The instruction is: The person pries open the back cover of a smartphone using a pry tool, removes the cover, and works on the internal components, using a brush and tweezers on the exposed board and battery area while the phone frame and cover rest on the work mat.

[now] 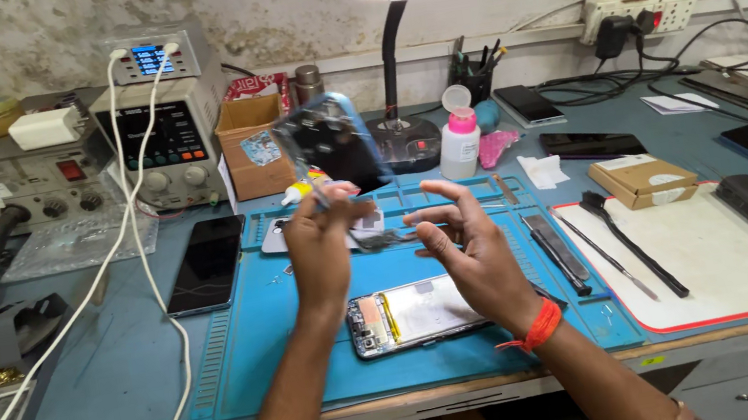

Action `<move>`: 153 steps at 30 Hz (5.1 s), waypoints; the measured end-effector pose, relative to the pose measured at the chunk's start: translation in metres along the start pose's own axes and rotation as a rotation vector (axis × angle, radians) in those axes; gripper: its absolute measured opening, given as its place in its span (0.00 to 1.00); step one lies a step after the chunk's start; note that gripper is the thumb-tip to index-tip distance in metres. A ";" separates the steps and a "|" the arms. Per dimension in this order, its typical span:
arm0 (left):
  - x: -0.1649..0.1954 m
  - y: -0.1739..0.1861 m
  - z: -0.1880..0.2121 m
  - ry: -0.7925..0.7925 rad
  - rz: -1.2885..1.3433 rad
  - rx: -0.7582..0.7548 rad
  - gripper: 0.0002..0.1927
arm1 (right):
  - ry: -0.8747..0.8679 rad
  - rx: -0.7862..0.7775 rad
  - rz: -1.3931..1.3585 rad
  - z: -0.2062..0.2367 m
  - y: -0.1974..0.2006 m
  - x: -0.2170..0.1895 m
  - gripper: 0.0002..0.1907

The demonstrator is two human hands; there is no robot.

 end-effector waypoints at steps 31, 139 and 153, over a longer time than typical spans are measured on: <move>-0.006 0.028 -0.006 0.053 -0.071 0.094 0.17 | 0.086 -0.759 0.586 -0.023 -0.045 0.009 0.13; -0.025 -0.025 0.022 0.479 0.226 -0.640 0.46 | -0.161 -0.521 -0.490 -0.012 -0.011 0.056 0.14; -0.016 -0.019 0.010 0.330 0.268 -0.457 0.36 | -0.127 -0.557 -0.457 -0.014 -0.015 0.038 0.16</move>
Point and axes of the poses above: each hand's wrist, its own z-axis away from the middle knuckle, its own y-axis out of the back of the hand, x = y × z, the point moved 5 cm from there along -z, towards the middle knuckle, and after that the axes turned 10 degrees about -x, right-handed, at the moved point
